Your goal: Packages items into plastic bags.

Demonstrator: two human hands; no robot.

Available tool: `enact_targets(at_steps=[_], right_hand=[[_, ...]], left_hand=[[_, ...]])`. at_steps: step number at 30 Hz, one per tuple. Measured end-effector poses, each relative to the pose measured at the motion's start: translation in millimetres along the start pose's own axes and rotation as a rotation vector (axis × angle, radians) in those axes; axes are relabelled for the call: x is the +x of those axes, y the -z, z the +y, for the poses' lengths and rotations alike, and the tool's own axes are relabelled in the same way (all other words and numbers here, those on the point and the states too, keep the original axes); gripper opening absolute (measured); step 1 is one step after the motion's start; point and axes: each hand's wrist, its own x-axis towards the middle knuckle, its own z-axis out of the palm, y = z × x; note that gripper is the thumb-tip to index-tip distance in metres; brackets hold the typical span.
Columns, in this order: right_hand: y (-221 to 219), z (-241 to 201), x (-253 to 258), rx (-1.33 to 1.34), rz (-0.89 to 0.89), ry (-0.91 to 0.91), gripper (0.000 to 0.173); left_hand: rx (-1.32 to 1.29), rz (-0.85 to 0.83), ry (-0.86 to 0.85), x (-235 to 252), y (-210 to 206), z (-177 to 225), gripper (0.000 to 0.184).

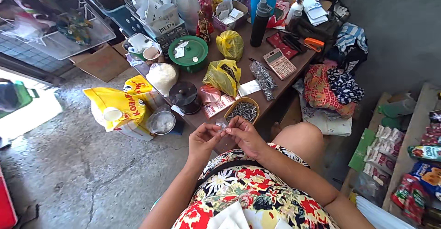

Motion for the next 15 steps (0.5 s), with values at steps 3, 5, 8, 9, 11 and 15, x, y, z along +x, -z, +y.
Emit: enact_targets(at_steps=[3, 5, 8, 9, 11, 15], right_hand=[[4.8, 0.6, 1.7, 0.125, 0.004, -0.086, 0.024], [5.7, 1.9, 0.9, 0.074, -0.070, -0.073, 0.024], [10.2, 2.8, 1.5, -0.057, -0.225, -0.021, 0.020], [11.0, 2.0, 1.4, -0.120, -0.255, 0.009, 0.020], [6.7, 1.3, -0.2, -0.326, -0.196, 0.134, 0.019], [6.6, 5.8, 4.6, -0.682, 0.053, 0.415, 0.008]], left_hand=[[0.106, 0.062, -0.058, 0.8, -1.4, -3.8, 0.019], [0.064, 0.077, -0.034, 1.5, -3.8, -3.6, 0.019], [-0.034, 0.058, 0.035, 3.1, -7.3, 2.3, 0.021], [-0.062, 0.052, 0.065, 3.8, -6.9, 4.3, 0.023], [-0.097, 0.027, 0.105, 4.6, -4.6, 6.0, 0.025], [-0.152, -0.074, 0.110, 3.6, -1.3, 5.3, 0.026]])
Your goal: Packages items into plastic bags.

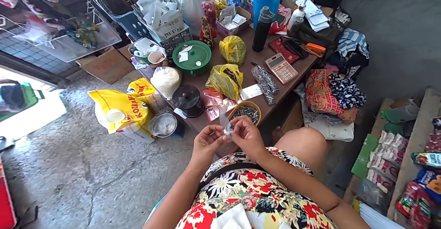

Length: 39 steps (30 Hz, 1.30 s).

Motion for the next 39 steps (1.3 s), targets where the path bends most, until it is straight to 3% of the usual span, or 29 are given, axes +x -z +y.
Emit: enact_targets(at_steps=[5, 9, 11, 14, 16, 18, 23, 28, 32, 36, 39], right_hand=[[-1.6, 13.1, 2.2, -0.074, 0.031, 0.047, 0.016], [-4.1, 7.4, 5.4, 0.170, -0.050, -0.146, 0.044], [-1.6, 2.9, 6.0, 0.350, -0.127, -0.272, 0.044], [1.2, 2.4, 3.3, 0.488, -0.269, -0.352, 0.037], [0.4, 5.8, 2.7, 0.427, -0.266, -0.303, 0.036], [-1.8, 12.1, 3.9, 0.227, -0.150, -0.179, 0.026], [-8.7, 21.0, 5.5, -0.028, 0.019, -0.012, 0.006], [-13.6, 14.1, 4.4, -0.142, -0.072, 0.098, 0.006], [-17.3, 14.0, 4.2, -0.343, -0.120, 0.336, 0.015], [-19.9, 5.2, 7.7, -0.563, -0.184, 0.456, 0.023], [-14.9, 7.4, 12.3, -0.539, -0.271, 0.467, 0.022]], left_hand=[[0.012, -0.124, -0.075, 0.6, 1.0, -5.1, 0.024], [0.337, 0.076, -0.132, 3.7, -1.5, -6.7, 0.023], [0.346, 0.198, -0.109, 7.3, -0.5, -8.0, 0.022], [0.176, 0.251, -0.034, 8.7, -1.6, -6.3, 0.020], [0.122, 0.202, -0.036, 6.6, -1.6, -6.7, 0.017], [0.214, 0.086, -0.109, 5.0, 1.8, -9.6, 0.014], [0.804, 0.054, -0.346, 1.9, -3.2, -2.0, 0.016], [1.002, 0.084, -0.460, -6.6, -4.1, 3.9, 0.018], [1.114, 0.119, -0.544, -9.1, -0.8, 3.3, 0.016], [1.108, 0.118, -0.546, -9.5, -2.1, 8.6, 0.017], [1.101, 0.107, -0.484, -13.8, -2.0, 15.4, 0.018]])
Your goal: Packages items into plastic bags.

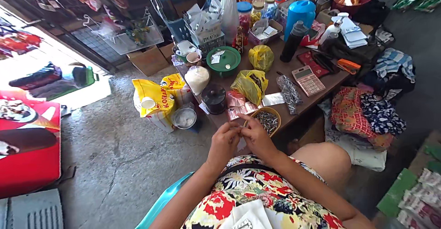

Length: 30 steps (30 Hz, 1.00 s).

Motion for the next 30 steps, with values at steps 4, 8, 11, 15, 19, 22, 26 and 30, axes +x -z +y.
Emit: enact_targets(at_steps=[4, 8, 11, 15, 19, 22, 26, 30], right_hand=[[22.7, 25.0, -3.1, 0.122, -0.085, -0.080, 0.034], [51.6, 65.3, 1.8, -0.031, -0.206, -0.421, 0.026], [85.8, 88.0, -5.8, -0.119, -0.297, -0.444, 0.022], [167.8, 109.9, -20.3, -0.188, -0.184, -0.400, 0.019], [220.0, 171.9, -84.4, -0.222, -0.235, -0.586, 0.020], [197.2, 232.6, -163.9, -0.083, -0.462, -0.845, 0.043], [123.8, 256.3, -228.5, 0.050, -0.585, -0.952, 0.082], [81.8, 274.7, -250.0, -0.010, -0.689, -0.800, 0.075]], left_hand=[[0.145, 0.016, 0.053, 3.0, 35.9, -13.2, 0.020], [0.313, -0.009, 0.124, -3.3, 95.1, -19.8, 0.022], [0.336, -0.028, 0.134, -8.9, 107.6, -25.9, 0.023], [0.329, -0.049, 0.125, -11.7, 93.3, -33.3, 0.025], [0.308, -0.164, 0.115, -7.2, 73.0, -41.1, 0.027], [0.291, -0.267, 0.143, -0.2, 64.0, -49.0, 0.028], [0.287, -0.397, 0.196, 14.6, 53.9, -53.2, 0.028], [0.269, -0.504, 0.199, 24.2, 38.9, -61.9, 0.025]])
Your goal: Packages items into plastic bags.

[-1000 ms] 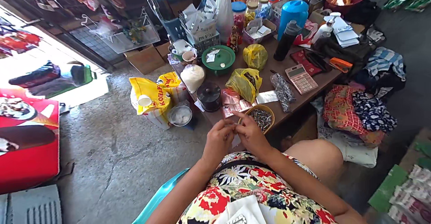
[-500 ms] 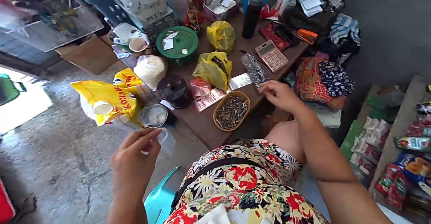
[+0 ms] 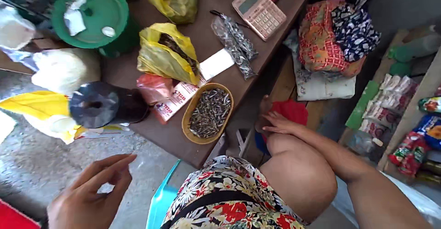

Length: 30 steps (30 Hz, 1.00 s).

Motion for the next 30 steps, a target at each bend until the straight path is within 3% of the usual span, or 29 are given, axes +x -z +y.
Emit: enact_targets(at_steps=[6, 11, 16, 22, 26, 30], right_hand=[[-31.0, 35.8, 43.6, -0.171, -0.019, -0.011, 0.059], [-46.5, 66.7, 52.1, -0.293, 0.259, -0.015, 0.048], [-44.4, 52.9, 23.7, -0.236, 0.431, -0.020, 0.047], [-0.9, 5.7, -13.1, -0.270, 0.354, 0.101, 0.050], [48.1, -48.4, -20.8, -0.248, 0.517, 0.166, 0.041], [96.4, -128.9, -9.1, -0.242, 0.645, 0.379, 0.027]], left_hand=[[-0.045, -0.110, -0.075, 15.7, -26.9, -11.6, 0.020], [-0.032, -0.123, -0.087, 17.6, -40.1, -21.4, 0.019], [-0.058, -0.121, -0.149, 31.0, -48.3, -6.8, 0.018], [-0.069, -0.150, -0.074, 27.9, -46.7, -13.2, 0.023], [-0.043, -0.037, -0.024, 30.6, -64.2, -0.1, 0.026], [-0.109, -0.002, 0.016, 34.2, -81.3, 9.4, 0.020]])
